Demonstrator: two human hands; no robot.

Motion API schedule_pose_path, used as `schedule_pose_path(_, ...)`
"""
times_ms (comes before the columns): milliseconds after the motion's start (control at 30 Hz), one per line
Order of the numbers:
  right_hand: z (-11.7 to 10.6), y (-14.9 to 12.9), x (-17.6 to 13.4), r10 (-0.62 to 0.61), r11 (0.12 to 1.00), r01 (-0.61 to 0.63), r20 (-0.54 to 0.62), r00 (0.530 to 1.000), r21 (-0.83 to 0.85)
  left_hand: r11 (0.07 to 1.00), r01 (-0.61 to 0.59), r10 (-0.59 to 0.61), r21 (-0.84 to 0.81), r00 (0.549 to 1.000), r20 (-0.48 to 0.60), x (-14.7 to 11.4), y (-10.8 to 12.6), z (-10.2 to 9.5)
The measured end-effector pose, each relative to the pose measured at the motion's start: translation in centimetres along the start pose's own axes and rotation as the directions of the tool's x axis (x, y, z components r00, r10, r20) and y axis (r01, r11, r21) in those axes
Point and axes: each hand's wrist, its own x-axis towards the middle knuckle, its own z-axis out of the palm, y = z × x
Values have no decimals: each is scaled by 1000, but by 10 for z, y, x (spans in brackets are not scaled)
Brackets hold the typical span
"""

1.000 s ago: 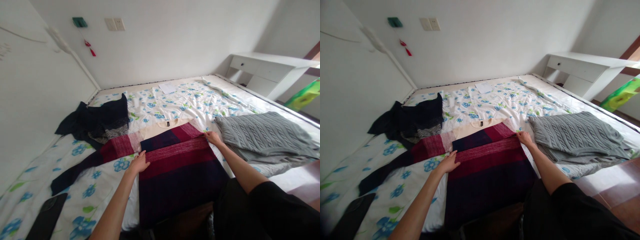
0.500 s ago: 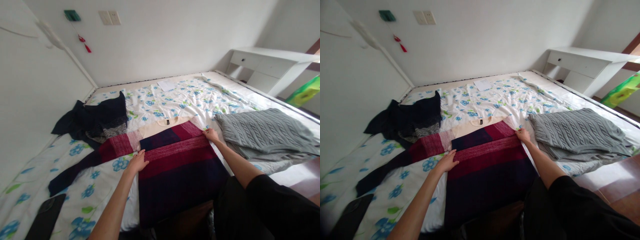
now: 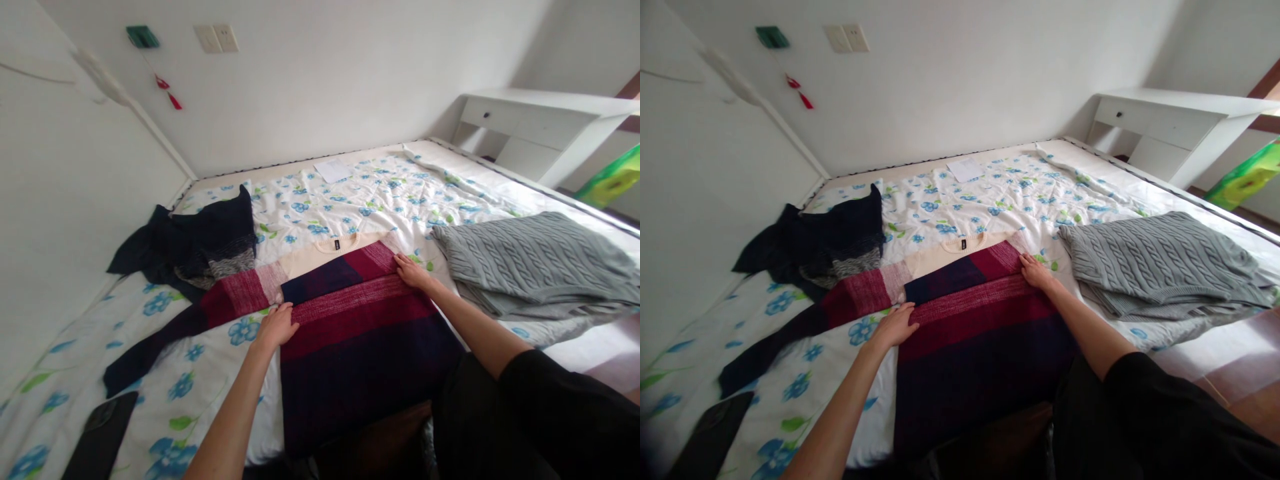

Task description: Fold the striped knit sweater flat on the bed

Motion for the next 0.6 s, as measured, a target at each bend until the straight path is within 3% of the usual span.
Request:
schedule_pose_path(100,4,6,3,42,999,-43,63,997,0,1000,4,-6,-12,981,-195,3,8,-6)
schedule_pose_path(233,2,2,4,114,993,-117,149,982,17,992,-69,22,-103,913,-407,24,33,-5)
schedule_pose_path(333,-1,-3,1,145,988,-153,185,972,28,980,-124,46,-156,904,-425,47,50,7)
schedule_pose_path(433,-4,-7,-4,173,983,-182,194,966,31,986,-42,-27,-162,917,-398,62,55,27)
schedule_pose_path(600,-14,-34,2,227,973,-229,104,968,9,990,56,-110,-130,883,-457,68,50,54)
